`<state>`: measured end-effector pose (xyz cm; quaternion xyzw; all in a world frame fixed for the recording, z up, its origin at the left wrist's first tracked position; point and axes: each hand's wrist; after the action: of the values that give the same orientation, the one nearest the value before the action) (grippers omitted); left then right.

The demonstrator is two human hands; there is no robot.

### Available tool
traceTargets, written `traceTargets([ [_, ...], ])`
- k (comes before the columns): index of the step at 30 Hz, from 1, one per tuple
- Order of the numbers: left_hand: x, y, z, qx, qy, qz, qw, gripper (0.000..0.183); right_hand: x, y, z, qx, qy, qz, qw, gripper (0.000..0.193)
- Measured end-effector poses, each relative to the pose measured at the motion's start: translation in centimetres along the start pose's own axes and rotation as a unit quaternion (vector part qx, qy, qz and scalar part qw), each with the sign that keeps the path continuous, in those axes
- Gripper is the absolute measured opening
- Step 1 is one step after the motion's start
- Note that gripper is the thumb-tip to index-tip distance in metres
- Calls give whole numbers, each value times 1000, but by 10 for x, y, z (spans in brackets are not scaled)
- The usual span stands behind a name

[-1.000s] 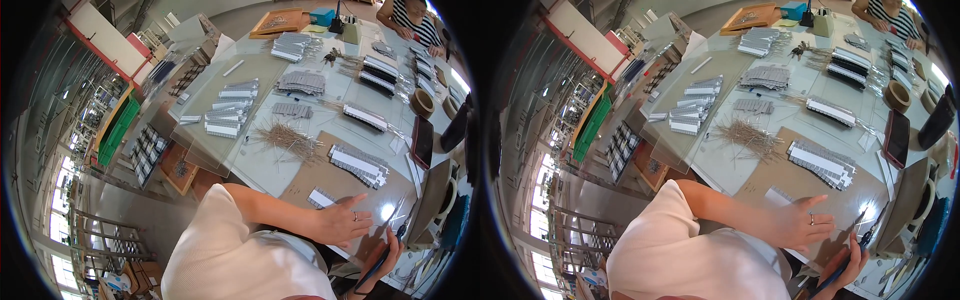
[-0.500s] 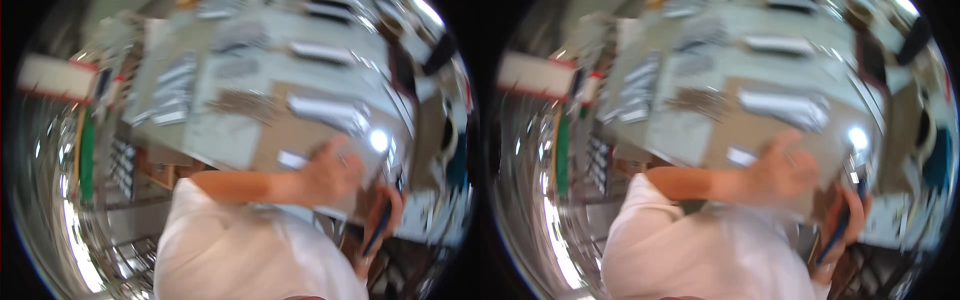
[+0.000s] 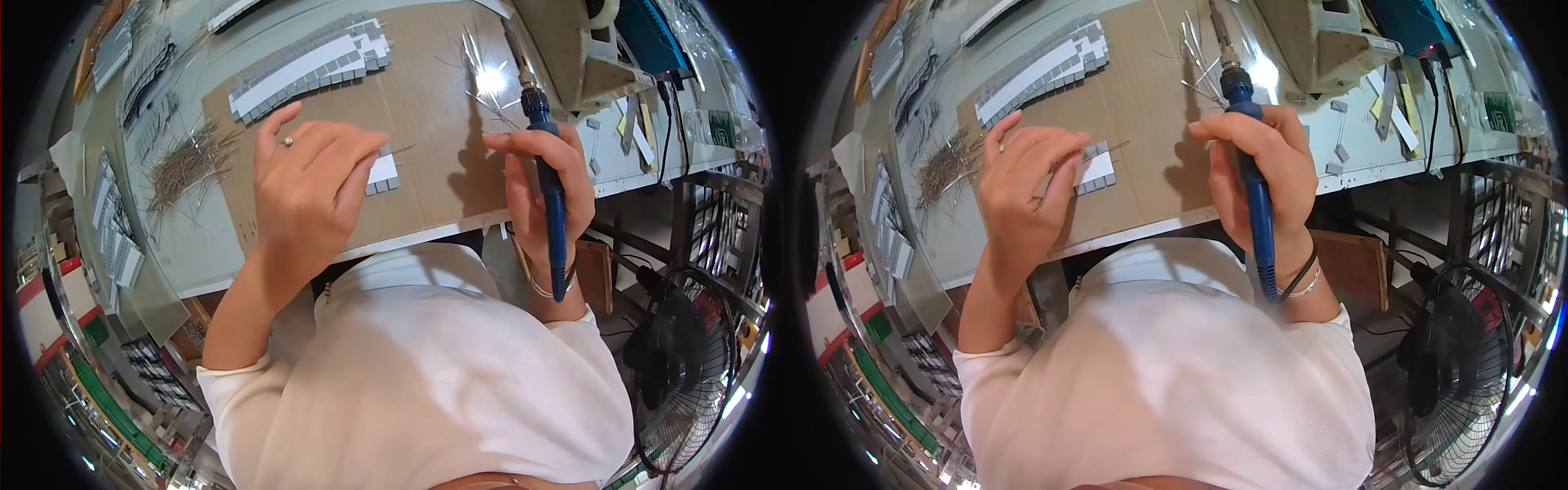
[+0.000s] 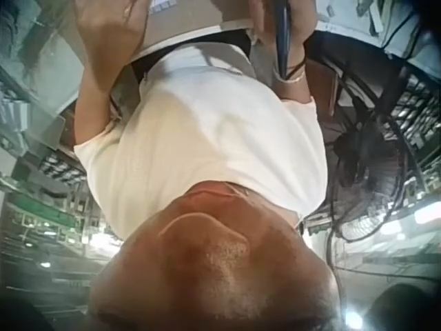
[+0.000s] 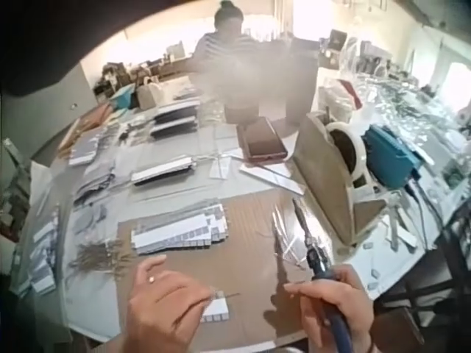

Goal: The person solders small wire components onto electronic strips at an assembly workbench. This is done using a soldering iron and solder material.

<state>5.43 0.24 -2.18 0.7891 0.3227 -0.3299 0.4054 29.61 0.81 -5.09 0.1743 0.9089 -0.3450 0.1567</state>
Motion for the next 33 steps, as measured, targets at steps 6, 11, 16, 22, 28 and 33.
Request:
traceTargets([
  [6, -17, -4, 35, -46, -41, -72, 996, 17, 16, -10, 6, 32, -143, -110, 983, 48],
  [11, -20, 3, 55, -44, -72, -114, 990, 26, 24, -6, 3, -3, -175, -43, 984, 49],
  [16, -19, -1, 70, -44, -78, -112, 990, 34, 1, -2, -5, -34, -107, 92, 989, 38],
  [22, -11, 6, 65, -35, -76, -106, 991, 37, -3, -10, -3, -4, -52, 55, 997, 40],
  [28, -6, 15, 58, -61, -127, -139, 980, 43, 10, -25, -1, -15, -48, 10, 999, 40],
  [33, -9, 10, 60, -74, -126, -149, 978, 45, 7, -20, 2, -38, -67, 1, 997, 30],
])
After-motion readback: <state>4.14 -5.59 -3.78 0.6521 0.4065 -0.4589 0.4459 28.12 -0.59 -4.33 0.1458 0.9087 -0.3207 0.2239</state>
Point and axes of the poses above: each hand's wrist, its own z-axis away from the middle knuckle, its own x-axis out of the palm, y = z × x, and after that the axes turned 6 degrees about -x, right-handed
